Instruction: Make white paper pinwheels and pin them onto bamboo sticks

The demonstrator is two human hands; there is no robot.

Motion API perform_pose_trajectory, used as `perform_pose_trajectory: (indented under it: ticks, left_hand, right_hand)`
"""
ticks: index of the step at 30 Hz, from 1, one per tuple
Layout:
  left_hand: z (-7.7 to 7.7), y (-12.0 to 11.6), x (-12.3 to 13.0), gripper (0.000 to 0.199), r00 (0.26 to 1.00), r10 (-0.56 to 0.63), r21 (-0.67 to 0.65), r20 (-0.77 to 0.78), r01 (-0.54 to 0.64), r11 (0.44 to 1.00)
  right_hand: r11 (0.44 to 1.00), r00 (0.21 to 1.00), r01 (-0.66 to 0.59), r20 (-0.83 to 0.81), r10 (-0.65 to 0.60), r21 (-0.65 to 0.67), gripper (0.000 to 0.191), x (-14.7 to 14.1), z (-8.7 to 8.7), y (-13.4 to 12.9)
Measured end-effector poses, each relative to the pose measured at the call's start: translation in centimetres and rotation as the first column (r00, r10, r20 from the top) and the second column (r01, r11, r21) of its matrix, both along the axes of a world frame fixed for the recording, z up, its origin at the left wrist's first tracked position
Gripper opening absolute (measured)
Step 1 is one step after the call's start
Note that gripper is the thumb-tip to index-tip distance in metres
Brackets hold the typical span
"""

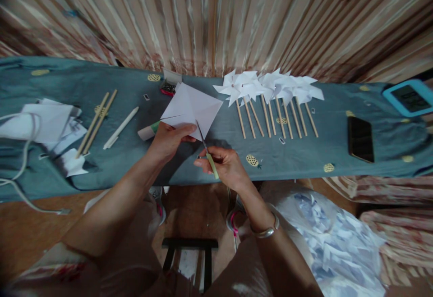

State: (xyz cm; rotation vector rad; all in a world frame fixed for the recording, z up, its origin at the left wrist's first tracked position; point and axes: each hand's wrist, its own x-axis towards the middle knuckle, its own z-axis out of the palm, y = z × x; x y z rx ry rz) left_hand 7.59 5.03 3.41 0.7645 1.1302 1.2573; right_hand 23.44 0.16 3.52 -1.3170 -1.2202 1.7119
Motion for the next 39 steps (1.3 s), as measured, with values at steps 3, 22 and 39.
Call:
perform_pose_trajectory:
  ticks: [3,22,39]
  left_hand:
    - [-0.13,-0.03,0.02,0.015,1.000,0.005,0.003,0.010,-0.005,1.000]
    - [-0.33,0.00,0.03,0.021,1.000,-0.014,-0.001,0.015,0.014,1.000]
    - [-0.03,-0.05,0.05,0.014,0.999,-0.028,-0.021,0.016,0.028,0.999]
  right_hand:
    - [1.000,1.000,0.000,0.003,0.000,0.005,0.051,-0.01,0.07,0.00]
    - [1.000,1.000,0.007,-0.024,-0.008,-0.017,0.046,0.22,-0.25,0.08]
    - [0.999,0.999,0.037,-0.009,-0.038,-0.034,0.047,-0.13,0.19,0.02]
